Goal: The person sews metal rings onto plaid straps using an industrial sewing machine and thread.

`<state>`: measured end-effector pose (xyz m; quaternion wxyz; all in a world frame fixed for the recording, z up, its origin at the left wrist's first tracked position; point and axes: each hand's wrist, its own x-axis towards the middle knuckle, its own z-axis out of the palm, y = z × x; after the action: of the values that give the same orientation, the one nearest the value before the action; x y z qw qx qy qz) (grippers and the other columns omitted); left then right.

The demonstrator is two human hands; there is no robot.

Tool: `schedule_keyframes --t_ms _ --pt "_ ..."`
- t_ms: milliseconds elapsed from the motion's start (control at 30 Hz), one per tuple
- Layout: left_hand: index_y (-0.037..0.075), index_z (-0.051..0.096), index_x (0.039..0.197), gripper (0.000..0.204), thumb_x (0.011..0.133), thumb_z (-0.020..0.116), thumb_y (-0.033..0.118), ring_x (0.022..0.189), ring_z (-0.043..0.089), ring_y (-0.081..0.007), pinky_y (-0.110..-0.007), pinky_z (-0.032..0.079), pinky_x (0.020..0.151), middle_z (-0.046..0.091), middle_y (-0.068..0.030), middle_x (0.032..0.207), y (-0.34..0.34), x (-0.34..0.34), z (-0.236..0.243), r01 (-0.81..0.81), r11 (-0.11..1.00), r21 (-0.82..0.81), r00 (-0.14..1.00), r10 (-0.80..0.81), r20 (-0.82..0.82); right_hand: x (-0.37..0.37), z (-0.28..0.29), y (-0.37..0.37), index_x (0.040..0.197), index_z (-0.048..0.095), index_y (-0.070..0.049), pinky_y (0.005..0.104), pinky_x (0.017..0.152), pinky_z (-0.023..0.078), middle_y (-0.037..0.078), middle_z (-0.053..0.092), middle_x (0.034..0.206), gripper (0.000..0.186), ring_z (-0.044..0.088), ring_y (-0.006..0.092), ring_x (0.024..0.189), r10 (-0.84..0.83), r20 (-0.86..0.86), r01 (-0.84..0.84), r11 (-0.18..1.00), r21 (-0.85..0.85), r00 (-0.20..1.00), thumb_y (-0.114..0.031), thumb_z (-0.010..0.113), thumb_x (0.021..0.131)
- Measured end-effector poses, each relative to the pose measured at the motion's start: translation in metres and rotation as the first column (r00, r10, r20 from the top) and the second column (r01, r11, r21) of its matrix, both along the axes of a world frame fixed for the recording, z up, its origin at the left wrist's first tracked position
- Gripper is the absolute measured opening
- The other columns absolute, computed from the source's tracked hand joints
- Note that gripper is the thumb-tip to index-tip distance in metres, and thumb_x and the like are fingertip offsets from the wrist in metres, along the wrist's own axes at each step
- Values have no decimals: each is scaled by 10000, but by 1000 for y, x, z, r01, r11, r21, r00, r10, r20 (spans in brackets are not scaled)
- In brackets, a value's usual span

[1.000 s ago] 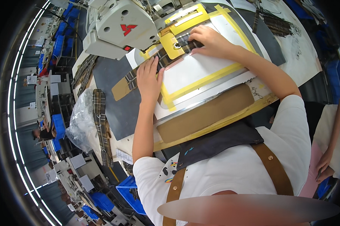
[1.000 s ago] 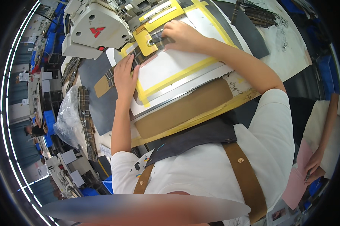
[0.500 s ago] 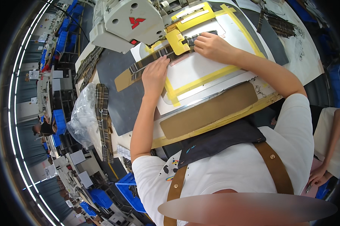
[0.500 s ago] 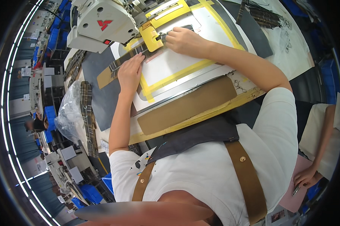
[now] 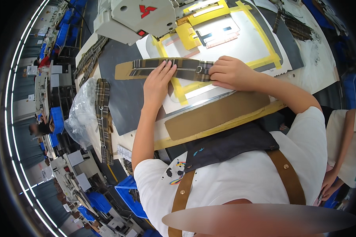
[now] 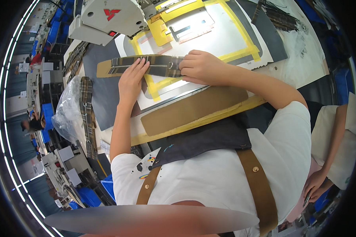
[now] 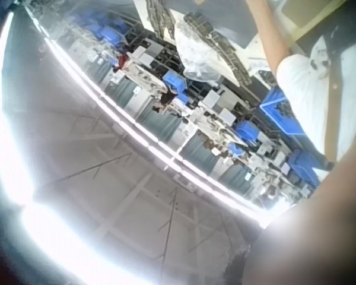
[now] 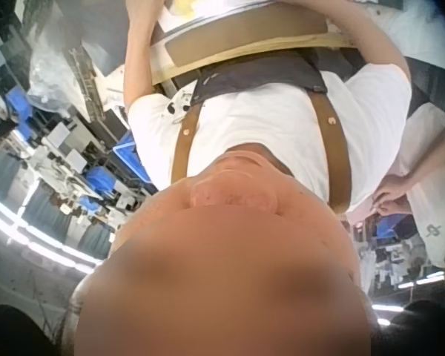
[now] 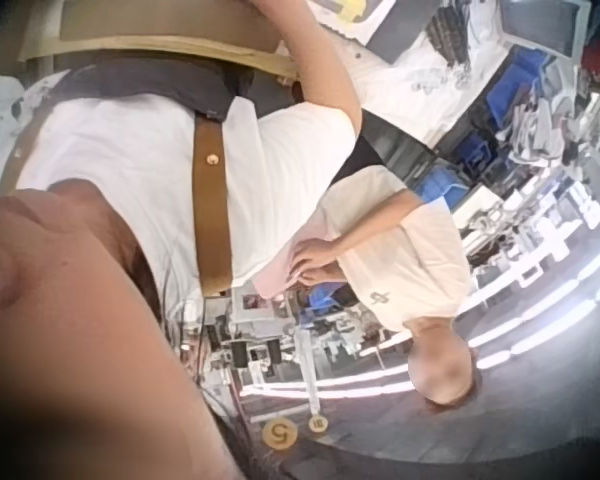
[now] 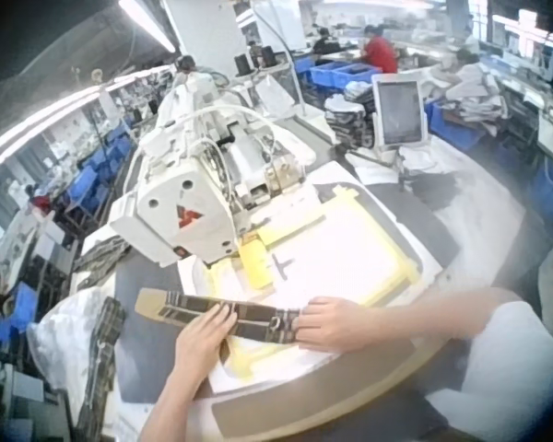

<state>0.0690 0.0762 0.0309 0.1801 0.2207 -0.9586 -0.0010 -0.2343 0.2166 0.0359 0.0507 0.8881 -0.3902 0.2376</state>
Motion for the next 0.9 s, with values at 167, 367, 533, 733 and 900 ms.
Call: schedule_keyframes --t_ms 167,367,533,733,900 --pt "65 658 1404 505 914 595 -40 1429 537 -327 -467 421 1187 610 -145 1495 50 25 5 -152 974 169 986 162 -44 -21 -1 19 925 682 -53 387 872 511 51 695 957 121 645 267 904 -166 307 127 982 142 937 -143 763 920" --pt "57 621 1385 486 931 747 175 1330 554 -363 -461 447 1102 627 -142 1374 85 -26 3 -134 952 275 958 196 -210 -18 -2 23 1045 674 -57 390 917 474 73 659 1057 199 611 286 1008 -373 297 283 910 305 879 -145 781 902" --pt "100 677 1093 323 858 834 256 1118 554 -321 -462 426 999 602 -80 1132 73 -45 -8 -215 952 216 931 266 -248 -7 0 28 1159 634 -92 407 1009 416 63 608 1174 408 555 278 1119 -415 211 310 863 399 885 -250 841 844" --pt "114 701 883 120 897 775 207 1030 566 -264 -441 403 978 626 -28 977 65 -43 -12 -244 913 326 898 340 -280 -7 -3 31 1167 633 -98 409 1028 404 59 602 1179 405 548 275 1132 -416 213 317 869 380 884 -246 835 848" --pt "91 726 911 141 924 771 223 1063 576 -272 -438 394 1013 665 -34 1033 64 -40 -7 -171 843 510 876 367 -313 -6 -2 31 1206 644 -89 389 1030 408 54 615 1197 406 556 252 1131 -417 237 300 863 406 878 -228 825 870"
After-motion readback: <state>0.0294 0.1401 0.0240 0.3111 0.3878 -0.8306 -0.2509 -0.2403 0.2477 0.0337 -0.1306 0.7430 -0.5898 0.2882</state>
